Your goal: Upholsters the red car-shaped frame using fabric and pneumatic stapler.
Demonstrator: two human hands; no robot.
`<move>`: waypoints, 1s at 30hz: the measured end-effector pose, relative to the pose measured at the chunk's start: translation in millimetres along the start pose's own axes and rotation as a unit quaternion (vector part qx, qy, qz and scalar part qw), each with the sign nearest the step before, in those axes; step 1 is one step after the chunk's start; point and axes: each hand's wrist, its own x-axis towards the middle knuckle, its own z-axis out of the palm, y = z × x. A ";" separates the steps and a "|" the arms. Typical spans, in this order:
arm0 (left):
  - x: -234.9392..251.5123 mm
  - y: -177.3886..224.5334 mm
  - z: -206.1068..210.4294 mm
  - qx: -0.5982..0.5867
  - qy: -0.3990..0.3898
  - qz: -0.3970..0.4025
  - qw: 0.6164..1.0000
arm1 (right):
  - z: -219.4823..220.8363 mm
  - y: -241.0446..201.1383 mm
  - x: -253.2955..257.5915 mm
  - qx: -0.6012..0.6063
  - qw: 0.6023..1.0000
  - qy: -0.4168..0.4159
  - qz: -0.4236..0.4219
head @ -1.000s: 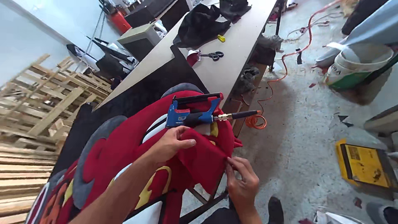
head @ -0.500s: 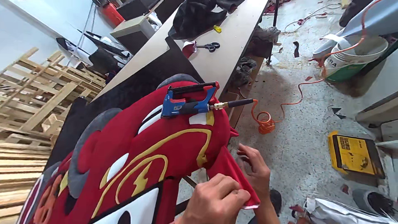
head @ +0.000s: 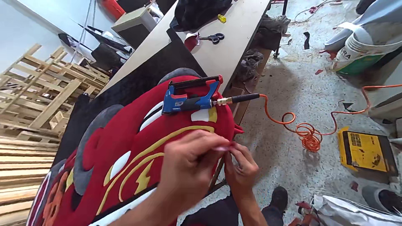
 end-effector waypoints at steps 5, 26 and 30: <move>-42.4 15.7 58.0 0.061 -0.057 0.117 0.990 | -7.9 39.9 -13.8 0.138 0.987 -0.079 0.017; -108.2 -69.6 214.9 0.286 0.100 0.003 0.953 | -55.8 22.6 60.4 -0.108 0.943 -0.316 -0.010; -101.1 -77.6 214.5 0.316 0.102 -0.005 0.943 | -51.6 32.5 54.4 -0.123 0.948 -0.280 -0.086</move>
